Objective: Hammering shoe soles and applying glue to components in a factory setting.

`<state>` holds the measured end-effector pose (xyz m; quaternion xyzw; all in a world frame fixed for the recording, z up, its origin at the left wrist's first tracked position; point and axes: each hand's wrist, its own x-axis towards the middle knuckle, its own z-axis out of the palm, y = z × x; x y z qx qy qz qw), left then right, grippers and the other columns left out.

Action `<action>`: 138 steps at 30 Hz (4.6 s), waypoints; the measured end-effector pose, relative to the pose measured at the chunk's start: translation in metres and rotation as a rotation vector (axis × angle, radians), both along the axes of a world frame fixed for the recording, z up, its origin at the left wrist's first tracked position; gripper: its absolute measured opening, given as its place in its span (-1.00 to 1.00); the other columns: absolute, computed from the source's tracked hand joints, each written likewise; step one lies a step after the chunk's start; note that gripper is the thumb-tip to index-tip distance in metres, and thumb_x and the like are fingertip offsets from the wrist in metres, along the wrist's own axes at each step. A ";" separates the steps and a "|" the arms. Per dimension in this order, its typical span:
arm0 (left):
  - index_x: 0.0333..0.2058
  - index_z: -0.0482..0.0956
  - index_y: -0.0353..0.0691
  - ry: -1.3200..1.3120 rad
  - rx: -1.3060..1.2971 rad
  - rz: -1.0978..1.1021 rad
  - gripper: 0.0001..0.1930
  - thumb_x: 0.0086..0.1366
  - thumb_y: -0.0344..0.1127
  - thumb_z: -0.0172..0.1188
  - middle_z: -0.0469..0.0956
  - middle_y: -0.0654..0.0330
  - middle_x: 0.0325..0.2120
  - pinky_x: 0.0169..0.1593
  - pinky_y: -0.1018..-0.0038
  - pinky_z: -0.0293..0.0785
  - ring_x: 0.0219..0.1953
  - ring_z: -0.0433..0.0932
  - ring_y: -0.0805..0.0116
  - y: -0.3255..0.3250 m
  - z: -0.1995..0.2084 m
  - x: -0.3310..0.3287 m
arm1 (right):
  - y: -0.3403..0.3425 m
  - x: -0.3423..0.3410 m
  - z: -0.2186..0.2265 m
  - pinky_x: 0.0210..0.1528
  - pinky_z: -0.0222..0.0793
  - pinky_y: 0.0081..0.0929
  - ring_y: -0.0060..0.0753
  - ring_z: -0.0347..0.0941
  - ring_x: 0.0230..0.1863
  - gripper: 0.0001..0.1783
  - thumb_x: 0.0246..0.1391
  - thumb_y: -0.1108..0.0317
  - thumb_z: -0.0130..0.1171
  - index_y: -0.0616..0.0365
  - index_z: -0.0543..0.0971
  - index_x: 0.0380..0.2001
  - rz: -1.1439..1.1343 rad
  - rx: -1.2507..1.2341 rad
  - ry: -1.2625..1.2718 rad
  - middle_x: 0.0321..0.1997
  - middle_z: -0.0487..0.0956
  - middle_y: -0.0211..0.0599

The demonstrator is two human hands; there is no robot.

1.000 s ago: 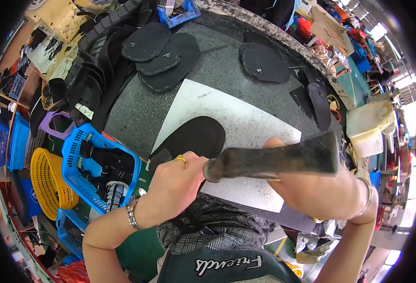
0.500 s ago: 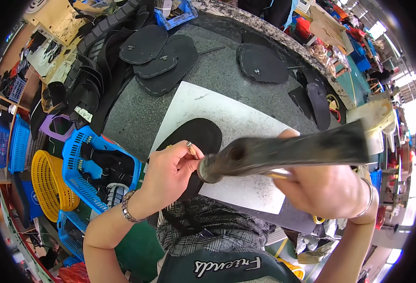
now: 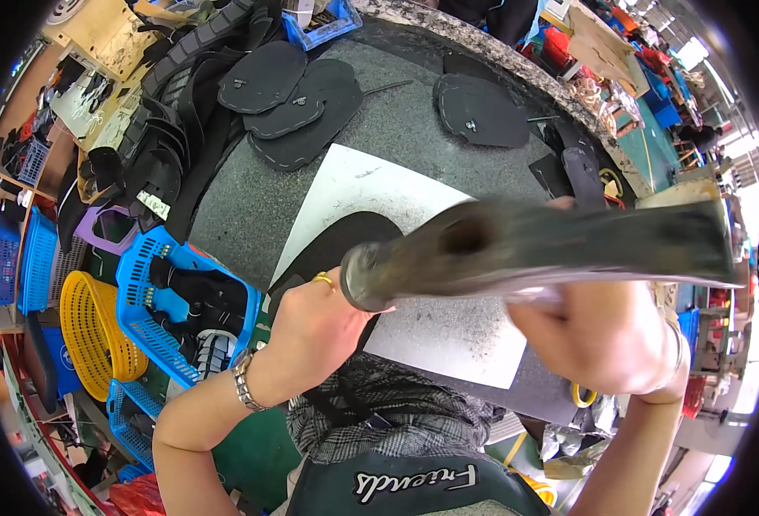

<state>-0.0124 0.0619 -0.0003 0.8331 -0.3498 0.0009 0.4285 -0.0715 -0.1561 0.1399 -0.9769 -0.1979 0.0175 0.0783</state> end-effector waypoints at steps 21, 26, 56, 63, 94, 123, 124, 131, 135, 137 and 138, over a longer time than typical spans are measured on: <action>-0.44 0.47 -0.37 -0.043 -0.048 0.019 -0.90 0.03 -0.56 0.19 0.49 0.08 -0.56 -0.49 0.53 0.39 -0.57 0.46 0.14 -0.013 -0.007 0.007 | 0.002 0.009 -0.003 -0.22 0.31 -0.30 -0.16 0.41 -0.32 -0.58 -0.20 0.56 0.23 0.23 0.49 -0.16 0.002 0.040 0.023 -0.25 0.47 -0.14; -0.40 0.47 -0.34 0.508 -0.426 0.112 -0.88 0.02 -0.57 0.17 0.49 0.04 -0.57 -0.46 0.48 0.40 -0.53 0.51 0.16 -0.015 -0.014 0.020 | -0.006 0.011 -0.007 -0.21 0.32 -0.25 -0.12 0.41 -0.32 -0.56 -0.19 0.51 0.21 0.23 0.47 -0.12 0.066 0.141 -0.183 -0.23 0.48 -0.13; -0.38 0.49 -0.31 0.303 -0.250 0.106 -0.92 0.11 -0.58 0.14 0.51 0.11 -0.59 -0.47 0.55 0.41 -0.57 0.54 0.43 -0.022 -0.012 0.032 | -0.009 0.023 -0.005 -0.24 0.37 -0.47 -0.13 0.41 -0.31 -0.61 -0.19 0.58 0.20 0.25 0.49 -0.17 -0.137 0.395 -0.034 -0.29 0.47 -0.14; -0.37 0.50 -0.31 0.330 -0.314 0.128 -0.90 0.10 -0.53 0.20 0.55 0.11 -0.50 -0.47 0.56 0.41 -0.54 0.53 0.37 -0.030 -0.016 0.032 | -0.013 0.029 -0.001 -0.43 0.31 -0.36 -0.15 0.40 -0.48 -0.61 -0.18 0.52 0.21 0.29 0.46 -0.17 0.112 0.079 -0.069 -0.42 0.45 -0.09; -0.45 0.42 -0.33 -0.142 -0.041 0.121 -0.88 0.09 -0.52 0.20 0.50 0.14 -0.61 -0.53 0.49 0.34 -0.61 0.50 0.39 -0.036 -0.011 0.038 | -0.013 0.046 -0.008 -0.42 0.29 -0.11 0.14 0.41 -0.47 -0.57 -0.10 0.49 0.12 0.28 0.33 -0.09 -0.008 -0.025 0.062 -0.45 0.47 0.09; 0.16 0.15 -0.43 -0.293 0.771 0.043 -0.25 -0.01 -0.41 0.28 0.38 -0.03 -0.34 -0.36 0.31 0.31 -0.40 0.40 0.15 0.018 0.018 -0.034 | -0.075 0.006 -0.145 -0.48 0.41 -0.21 -0.02 0.48 -0.44 -0.74 0.03 0.30 0.05 0.22 0.38 -0.24 -0.285 0.265 0.000 -0.36 0.41 0.02; 0.27 -0.16 -0.38 -0.228 0.759 -0.066 0.04 -0.15 -0.45 0.33 0.33 -0.11 -0.25 -0.29 0.25 0.33 -0.31 0.40 -0.03 0.026 0.021 -0.030 | -0.074 0.006 -0.157 -0.59 0.44 -0.25 -0.08 0.50 -0.57 -0.58 0.04 0.31 -0.01 0.41 0.27 -0.10 -0.211 0.269 -0.159 -0.46 0.50 0.04; -0.11 0.46 -0.39 0.558 -0.094 0.013 -0.74 0.20 -0.47 0.08 0.51 0.13 -0.20 -0.04 0.47 0.35 -0.18 0.47 0.30 0.037 0.065 0.004 | -0.068 -0.003 -0.149 -0.54 0.41 -0.09 0.14 0.47 -0.57 -0.68 0.02 0.33 0.08 0.30 0.23 -0.27 -0.413 0.468 -0.021 -0.65 0.48 0.03; -0.10 0.45 -0.36 0.868 -0.483 0.141 -0.70 0.17 -0.45 0.13 0.50 0.14 -0.25 -0.10 0.49 0.38 -0.23 0.48 0.34 0.010 0.069 0.014 | -0.066 -0.002 -0.145 -0.54 0.41 -0.10 0.17 0.46 -0.56 -0.68 0.05 0.29 0.08 0.29 0.25 -0.29 -0.410 0.479 -0.055 -0.60 0.49 0.08; -0.10 0.43 -0.38 0.967 -0.469 0.052 -0.71 0.20 -0.42 0.12 0.49 0.13 -0.24 -0.11 0.48 0.40 -0.23 0.48 0.32 -0.008 0.047 0.026 | -0.067 0.002 -0.153 -0.68 0.35 -0.37 -0.14 0.46 -0.67 -0.62 0.01 0.20 0.21 0.27 0.32 -0.34 -0.405 0.772 -0.059 -0.61 0.49 -0.04; -0.10 0.42 -0.38 0.983 -0.442 0.066 -0.71 0.20 -0.40 0.12 0.49 0.12 -0.24 -0.11 0.48 0.40 -0.22 0.48 0.32 -0.018 0.043 0.027 | -0.063 0.004 -0.145 -0.68 0.35 -0.37 -0.14 0.46 -0.67 -0.62 0.01 0.20 0.21 0.27 0.32 -0.34 -0.409 0.771 -0.057 -0.61 0.49 -0.04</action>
